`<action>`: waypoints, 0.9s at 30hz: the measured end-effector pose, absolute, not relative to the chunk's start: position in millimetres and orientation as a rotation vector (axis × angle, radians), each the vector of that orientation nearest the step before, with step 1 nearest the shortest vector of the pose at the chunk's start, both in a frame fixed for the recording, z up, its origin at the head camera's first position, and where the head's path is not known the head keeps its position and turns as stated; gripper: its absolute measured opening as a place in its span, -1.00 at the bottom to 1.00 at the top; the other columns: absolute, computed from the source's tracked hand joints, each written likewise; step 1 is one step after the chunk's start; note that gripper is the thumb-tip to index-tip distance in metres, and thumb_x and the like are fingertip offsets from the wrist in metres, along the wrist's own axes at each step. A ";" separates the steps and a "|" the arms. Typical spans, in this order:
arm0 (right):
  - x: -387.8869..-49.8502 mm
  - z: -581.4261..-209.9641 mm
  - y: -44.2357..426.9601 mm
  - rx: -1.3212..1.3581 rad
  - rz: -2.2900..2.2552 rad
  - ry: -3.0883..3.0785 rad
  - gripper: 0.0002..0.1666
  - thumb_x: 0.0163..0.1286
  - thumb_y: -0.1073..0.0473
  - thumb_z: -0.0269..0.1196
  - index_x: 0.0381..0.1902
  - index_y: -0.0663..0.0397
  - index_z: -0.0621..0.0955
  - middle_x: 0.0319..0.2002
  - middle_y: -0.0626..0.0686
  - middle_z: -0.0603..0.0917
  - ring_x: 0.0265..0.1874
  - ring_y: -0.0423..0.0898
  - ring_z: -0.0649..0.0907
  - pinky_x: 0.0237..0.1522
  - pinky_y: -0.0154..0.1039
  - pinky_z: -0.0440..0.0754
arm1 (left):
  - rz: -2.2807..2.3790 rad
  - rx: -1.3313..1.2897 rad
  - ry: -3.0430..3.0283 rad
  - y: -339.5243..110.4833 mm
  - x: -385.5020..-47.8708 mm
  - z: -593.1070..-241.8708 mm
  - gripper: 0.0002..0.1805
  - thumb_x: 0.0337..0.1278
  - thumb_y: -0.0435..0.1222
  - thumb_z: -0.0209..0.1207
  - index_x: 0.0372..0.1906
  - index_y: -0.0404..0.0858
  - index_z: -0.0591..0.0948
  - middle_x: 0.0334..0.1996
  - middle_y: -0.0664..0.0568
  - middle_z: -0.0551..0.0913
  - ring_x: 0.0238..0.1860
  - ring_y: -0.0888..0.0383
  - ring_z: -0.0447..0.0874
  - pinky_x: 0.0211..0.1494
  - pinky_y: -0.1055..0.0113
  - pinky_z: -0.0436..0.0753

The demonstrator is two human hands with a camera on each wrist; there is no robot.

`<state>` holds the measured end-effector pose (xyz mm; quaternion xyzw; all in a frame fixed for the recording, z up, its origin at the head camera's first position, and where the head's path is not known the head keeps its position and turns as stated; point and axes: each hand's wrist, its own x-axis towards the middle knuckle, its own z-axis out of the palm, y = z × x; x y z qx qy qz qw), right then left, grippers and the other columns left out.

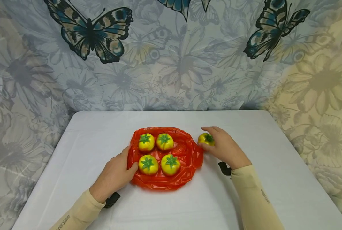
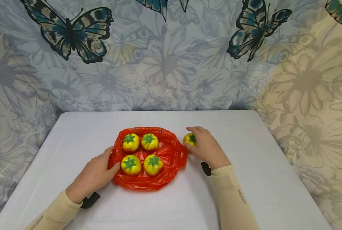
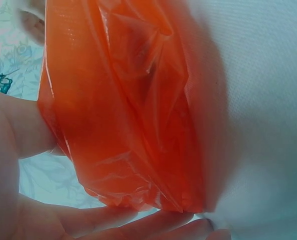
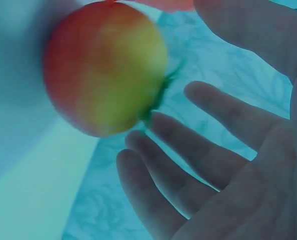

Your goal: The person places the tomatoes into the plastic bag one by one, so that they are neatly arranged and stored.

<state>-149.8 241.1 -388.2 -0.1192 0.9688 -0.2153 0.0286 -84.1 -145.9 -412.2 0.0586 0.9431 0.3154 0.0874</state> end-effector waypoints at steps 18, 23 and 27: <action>-154.1 -402.9 247.9 -0.304 -0.657 2.965 -0.26 0.50 -0.08 0.38 0.52 0.09 0.53 0.45 0.27 0.59 0.43 0.32 0.57 0.44 0.34 0.54 | 0.950 0.174 2.805 -145.3 -83.3 -412.8 -0.18 0.49 -0.17 0.23 0.67 -0.39 0.22 0.33 -0.28 0.68 -0.14 0.05 0.72 -0.27 0.30 0.74; -155.0 -402.5 245.8 -0.304 -0.659 2.951 -0.29 0.50 -0.04 0.38 0.51 0.09 0.54 0.43 0.27 0.62 0.39 0.30 0.59 0.41 0.32 0.58 | 0.944 0.172 2.812 -144.9 -84.3 -413.1 -0.17 0.48 -0.17 0.23 0.67 -0.40 0.22 0.31 -0.28 0.69 -0.14 0.04 0.72 -0.24 0.27 0.77; -156.5 -403.4 244.3 -0.295 -0.663 2.941 -0.28 0.49 -0.03 0.39 0.51 0.10 0.54 0.42 0.27 0.62 0.37 0.29 0.60 0.41 0.31 0.59 | 0.937 0.175 2.820 -145.2 -83.9 -412.5 -0.18 0.47 -0.18 0.23 0.66 -0.41 0.23 0.28 -0.29 0.70 -0.16 0.04 0.72 -0.25 0.27 0.76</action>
